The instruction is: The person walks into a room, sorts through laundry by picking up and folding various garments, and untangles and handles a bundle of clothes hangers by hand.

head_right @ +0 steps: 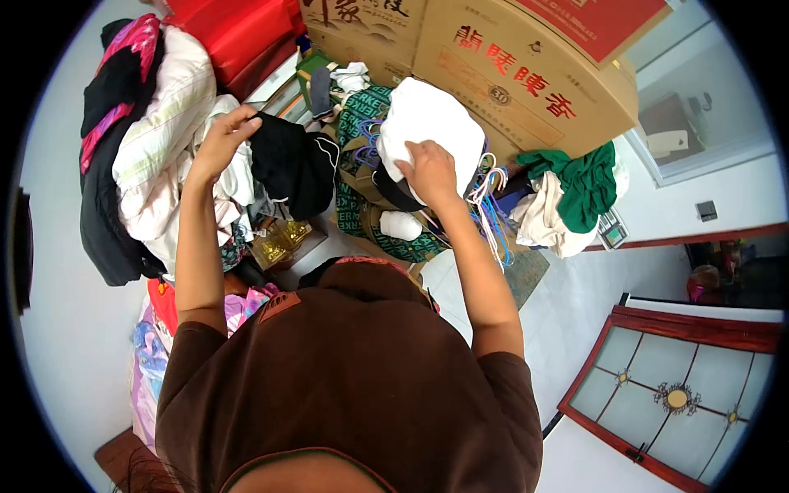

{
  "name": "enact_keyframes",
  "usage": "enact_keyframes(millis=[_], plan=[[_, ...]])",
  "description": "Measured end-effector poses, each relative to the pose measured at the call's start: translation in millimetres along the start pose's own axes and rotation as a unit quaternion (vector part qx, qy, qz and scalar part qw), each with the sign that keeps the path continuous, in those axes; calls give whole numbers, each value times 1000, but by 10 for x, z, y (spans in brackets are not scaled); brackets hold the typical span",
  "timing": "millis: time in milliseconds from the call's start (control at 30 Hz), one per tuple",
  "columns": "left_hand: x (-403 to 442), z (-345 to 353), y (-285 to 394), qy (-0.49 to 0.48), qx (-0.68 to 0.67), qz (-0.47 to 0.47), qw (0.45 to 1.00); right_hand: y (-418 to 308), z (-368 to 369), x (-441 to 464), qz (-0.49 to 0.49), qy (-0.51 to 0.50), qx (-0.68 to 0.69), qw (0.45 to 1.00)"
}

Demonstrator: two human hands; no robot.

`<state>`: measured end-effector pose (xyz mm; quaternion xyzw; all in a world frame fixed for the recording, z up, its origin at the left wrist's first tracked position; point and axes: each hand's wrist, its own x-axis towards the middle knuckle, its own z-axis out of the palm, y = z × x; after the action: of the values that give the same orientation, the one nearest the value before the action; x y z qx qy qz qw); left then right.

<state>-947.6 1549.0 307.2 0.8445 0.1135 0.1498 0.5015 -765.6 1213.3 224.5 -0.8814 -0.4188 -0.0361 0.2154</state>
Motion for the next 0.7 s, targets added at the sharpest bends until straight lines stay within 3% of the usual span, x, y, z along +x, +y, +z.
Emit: enact_keyframes(millis=[67, 167, 267, 367, 467, 500, 600, 667, 700], plan=[[-61, 35, 219, -81, -66, -37, 994, -260, -204, 144, -62, 17, 127, 990], [-104, 203, 355, -160, -111, 32, 980, -706, -313, 320, -113, -33, 324, 939], [-98, 269, 550, -246, -70, 63, 965, -1085, -376, 470, -120, -147, 530, 827], [-151, 263, 690, -247, -52, 83, 964, -1297, -350, 536, -102, -242, 641, 721], [-210, 174, 664, -236, -32, 95, 967, -1178, -270, 674, -101, -361, 543, 751], [-234, 136, 592, -253, -37, 31, 966, -1168, -315, 694, -118, -329, 465, 813], [-356, 32, 376, -322, -109, -78, 937, -1167, -543, 751, -201, -291, 364, 862], [-431, -17, 165, -376, -73, 10, 924, -1122, -642, 798, -207, -280, 323, 880], [-514, -42, 118, -378, -128, -47, 916, -1108, -698, 820, -211, -274, 300, 889]])
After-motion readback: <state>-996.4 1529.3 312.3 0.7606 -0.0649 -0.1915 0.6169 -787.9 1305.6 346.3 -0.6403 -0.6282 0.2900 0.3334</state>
